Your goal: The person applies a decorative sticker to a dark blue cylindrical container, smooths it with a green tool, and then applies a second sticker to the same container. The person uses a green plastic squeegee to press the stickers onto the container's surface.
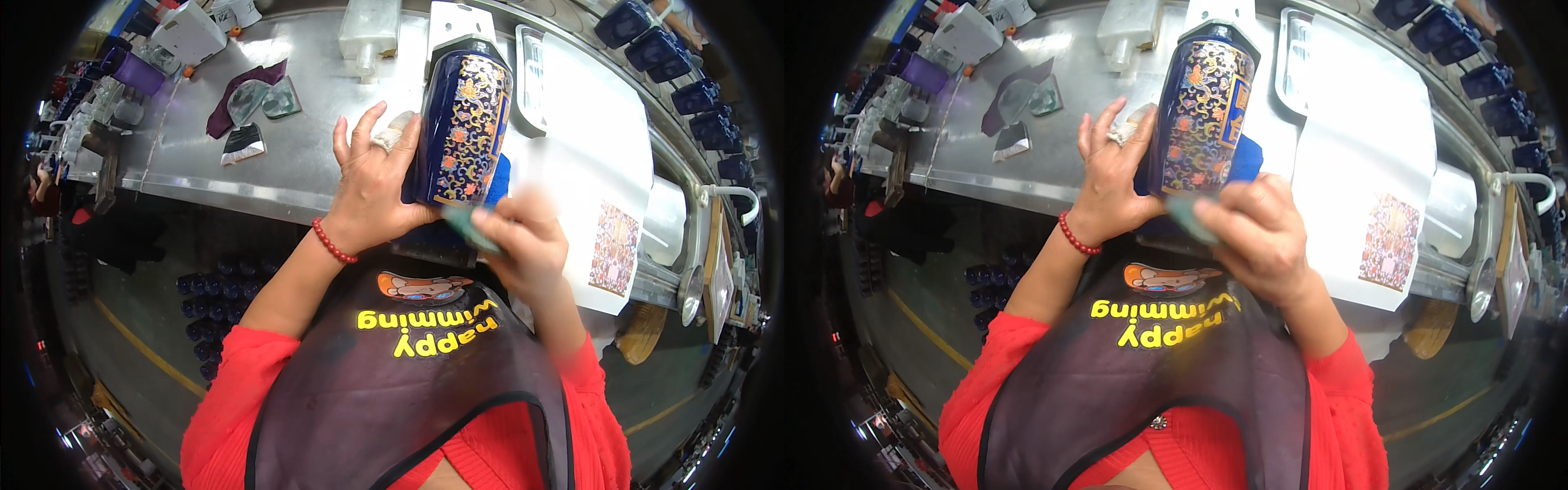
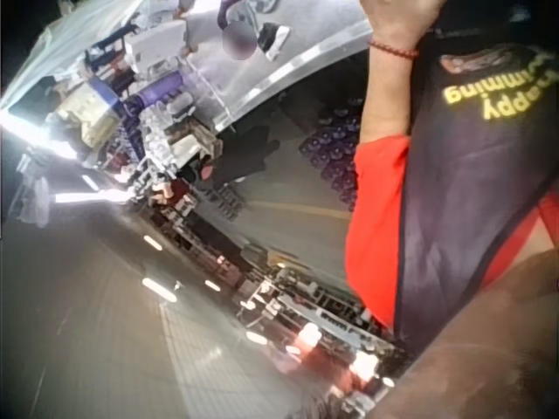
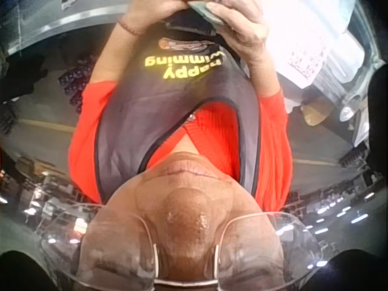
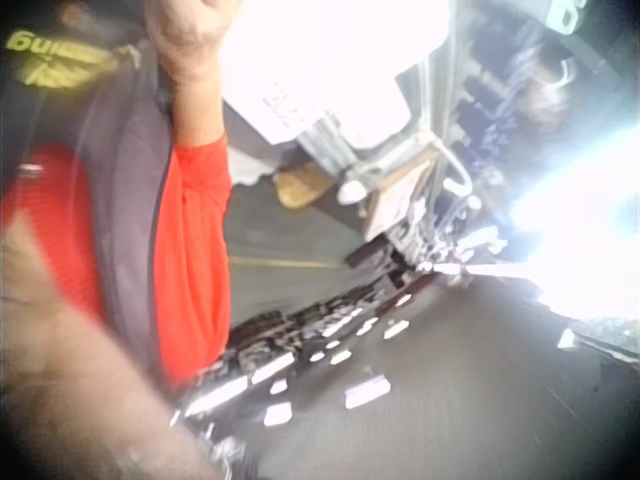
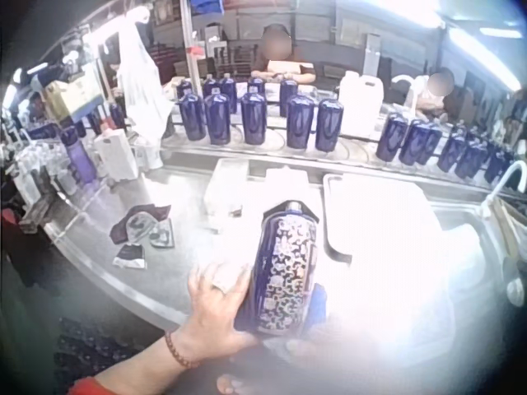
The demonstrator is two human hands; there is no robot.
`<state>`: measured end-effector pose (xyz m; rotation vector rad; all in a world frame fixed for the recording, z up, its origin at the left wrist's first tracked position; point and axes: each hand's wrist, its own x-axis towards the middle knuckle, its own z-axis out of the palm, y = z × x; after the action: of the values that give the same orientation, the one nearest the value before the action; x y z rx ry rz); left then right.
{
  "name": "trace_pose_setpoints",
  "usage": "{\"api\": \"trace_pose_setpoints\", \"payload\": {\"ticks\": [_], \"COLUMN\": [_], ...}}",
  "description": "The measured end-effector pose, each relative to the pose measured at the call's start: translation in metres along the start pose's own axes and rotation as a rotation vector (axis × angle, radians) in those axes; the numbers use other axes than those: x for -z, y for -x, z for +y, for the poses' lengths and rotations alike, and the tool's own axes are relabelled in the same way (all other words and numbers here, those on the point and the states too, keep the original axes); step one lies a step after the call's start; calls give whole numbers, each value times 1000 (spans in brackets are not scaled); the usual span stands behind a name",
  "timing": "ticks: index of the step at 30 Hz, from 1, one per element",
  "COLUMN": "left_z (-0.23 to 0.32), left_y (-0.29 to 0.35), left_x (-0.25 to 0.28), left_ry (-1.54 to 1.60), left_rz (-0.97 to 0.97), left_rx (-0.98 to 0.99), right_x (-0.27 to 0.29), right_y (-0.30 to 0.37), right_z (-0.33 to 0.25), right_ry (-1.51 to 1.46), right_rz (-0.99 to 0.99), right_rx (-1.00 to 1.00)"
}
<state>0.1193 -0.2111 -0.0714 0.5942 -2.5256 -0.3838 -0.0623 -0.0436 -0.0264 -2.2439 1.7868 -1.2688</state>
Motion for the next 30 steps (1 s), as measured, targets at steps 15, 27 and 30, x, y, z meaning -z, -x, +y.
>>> {"api": "trace_pose_setpoints", "payload": {"ticks": [15, 27, 30], "left_z": [21, 3, 1], "left_y": [-4, 0, 2], "left_x": [1, -5, -5], "left_ry": [541, 838, 958], "left_rz": [-86, -140, -149], "left_rx": [222, 194, 239], "right_x": [-14, -18, -17], "right_y": [16, -13, -18], "right_z": [2, -12, -12], "right_ry": [-995, -354, -621], "right_rz": [400, 124, 262], "right_rx": [-877, -584, -763]}}
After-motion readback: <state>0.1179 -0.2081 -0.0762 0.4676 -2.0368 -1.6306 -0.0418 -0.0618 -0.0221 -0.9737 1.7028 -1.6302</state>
